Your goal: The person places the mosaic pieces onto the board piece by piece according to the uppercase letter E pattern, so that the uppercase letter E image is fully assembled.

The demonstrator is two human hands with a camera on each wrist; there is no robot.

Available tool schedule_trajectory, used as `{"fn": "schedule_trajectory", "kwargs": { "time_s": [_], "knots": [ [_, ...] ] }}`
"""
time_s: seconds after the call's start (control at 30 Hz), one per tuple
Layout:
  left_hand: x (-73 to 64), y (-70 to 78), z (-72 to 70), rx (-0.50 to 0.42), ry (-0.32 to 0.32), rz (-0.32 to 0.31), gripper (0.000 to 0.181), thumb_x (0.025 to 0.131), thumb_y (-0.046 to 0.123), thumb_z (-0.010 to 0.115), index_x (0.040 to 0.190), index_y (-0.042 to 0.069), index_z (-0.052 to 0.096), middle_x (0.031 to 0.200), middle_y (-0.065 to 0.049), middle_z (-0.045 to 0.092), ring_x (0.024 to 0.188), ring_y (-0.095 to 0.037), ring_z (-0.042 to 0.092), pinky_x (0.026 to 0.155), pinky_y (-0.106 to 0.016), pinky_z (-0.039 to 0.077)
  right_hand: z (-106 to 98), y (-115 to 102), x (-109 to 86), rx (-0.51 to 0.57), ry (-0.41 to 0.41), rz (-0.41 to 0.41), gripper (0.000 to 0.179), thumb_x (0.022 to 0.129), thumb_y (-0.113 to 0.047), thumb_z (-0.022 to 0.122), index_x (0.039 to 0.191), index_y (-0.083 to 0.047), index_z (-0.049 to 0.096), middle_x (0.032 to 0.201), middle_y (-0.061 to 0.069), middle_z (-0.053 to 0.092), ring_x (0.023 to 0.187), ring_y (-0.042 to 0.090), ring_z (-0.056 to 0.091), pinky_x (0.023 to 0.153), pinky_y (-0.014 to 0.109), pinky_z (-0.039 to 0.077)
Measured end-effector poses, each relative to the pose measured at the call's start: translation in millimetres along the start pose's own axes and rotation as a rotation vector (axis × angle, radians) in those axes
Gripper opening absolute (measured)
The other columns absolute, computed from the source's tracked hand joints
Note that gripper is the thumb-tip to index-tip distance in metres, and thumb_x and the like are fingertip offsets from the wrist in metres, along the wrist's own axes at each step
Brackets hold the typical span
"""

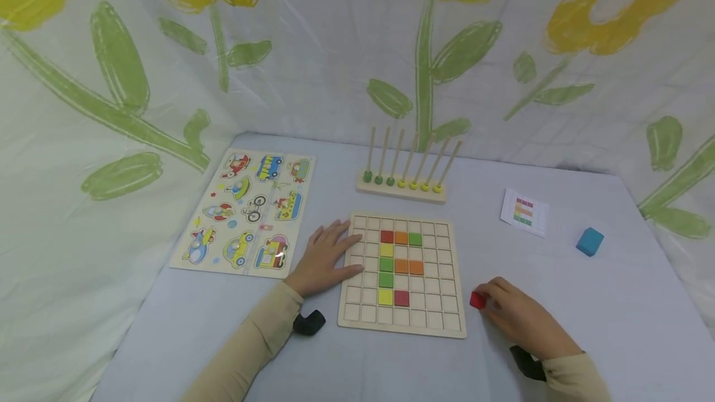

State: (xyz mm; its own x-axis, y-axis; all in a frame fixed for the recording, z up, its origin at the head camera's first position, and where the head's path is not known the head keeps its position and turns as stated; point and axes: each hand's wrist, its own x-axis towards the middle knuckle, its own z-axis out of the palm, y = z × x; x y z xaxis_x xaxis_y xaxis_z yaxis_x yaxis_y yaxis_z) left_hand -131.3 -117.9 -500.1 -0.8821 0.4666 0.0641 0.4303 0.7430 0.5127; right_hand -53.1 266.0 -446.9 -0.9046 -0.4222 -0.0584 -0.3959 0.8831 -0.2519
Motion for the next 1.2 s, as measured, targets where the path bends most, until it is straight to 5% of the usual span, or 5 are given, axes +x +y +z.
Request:
{"fn": "schedule_trajectory", "kwargs": {
  "time_s": [0.2, 0.4, 0.6, 0.9, 1.2],
  "knots": [
    [0.0, -1.0, 0.7, -0.008, -0.012, -0.008, 0.067, 0.089, 0.059, 0.053, 0.146, 0.024, 0.041, 0.159, -0.005, 0.021, 0.148, -0.024, 0.01, 0.119, -0.048, 0.003, -1.6, -11.8, 8.6, 0.045, 0.042, -0.045, 0.037, 0.075, -0.005, 0.079, 0.107, -0.014, 0.063, 0.102, -0.009, 0.058, 0.085, 0.004, 0.058, 0.073, 0.022, 0.055],
    [0.9, -1.6, 1.1, -0.007, -0.01, -0.011, 0.068, 0.089, 0.06, 0.053, 0.146, 0.025, 0.041, 0.159, -0.004, 0.021, 0.148, -0.023, 0.009, 0.119, -0.048, 0.003, 1.5, -32.8, 26.8, 0.092, -0.006, -0.105, 0.027, 0.081, -0.015, 0.077, 0.103, -0.018, 0.061, 0.104, -0.011, 0.058, 0.085, 0.003, 0.056, 0.075, 0.021, 0.055],
    [1.5, -0.9, 1.1, -0.006, -0.023, -0.019, 0.068, 0.089, 0.06, 0.053, 0.146, 0.025, 0.04, 0.16, -0.003, 0.02, 0.149, -0.023, 0.008, 0.119, -0.047, 0.001, 13.1, -49.6, 38.7, 0.103, 0.009, -0.248, 0.019, 0.085, -0.015, 0.073, 0.1, -0.016, 0.061, 0.099, -0.009, 0.06, 0.081, 0.001, 0.055, 0.072, 0.02, 0.054],
    [-2.3, 2.5, 1.0, -0.001, -0.011, -0.012, 0.067, 0.089, 0.058, 0.054, 0.145, 0.024, 0.042, 0.159, -0.004, 0.022, 0.148, -0.024, 0.01, 0.119, -0.047, 0.003, 28.1, -58.9, 42.9, 0.097, 0.177, -0.433, 0.022, 0.081, -0.008, 0.074, 0.097, -0.015, 0.061, 0.097, -0.009, 0.058, 0.082, 0.002, 0.056, 0.073, 0.015, 0.051],
    [-2.0, -0.6, 1.4, 0.004, -0.005, -0.013, 0.068, 0.089, 0.06, 0.053, 0.146, 0.024, 0.042, 0.159, -0.003, 0.021, 0.148, -0.023, 0.009, 0.12, -0.047, 0.002, 26.8, -60.3, 44.7, 0.113, 0.171, -0.439, 0.022, 0.081, -0.01, 0.076, 0.097, -0.016, 0.062, 0.098, -0.01, 0.057, 0.082, 0.001, 0.054, 0.073, 0.015, 0.051]
  ]
}}
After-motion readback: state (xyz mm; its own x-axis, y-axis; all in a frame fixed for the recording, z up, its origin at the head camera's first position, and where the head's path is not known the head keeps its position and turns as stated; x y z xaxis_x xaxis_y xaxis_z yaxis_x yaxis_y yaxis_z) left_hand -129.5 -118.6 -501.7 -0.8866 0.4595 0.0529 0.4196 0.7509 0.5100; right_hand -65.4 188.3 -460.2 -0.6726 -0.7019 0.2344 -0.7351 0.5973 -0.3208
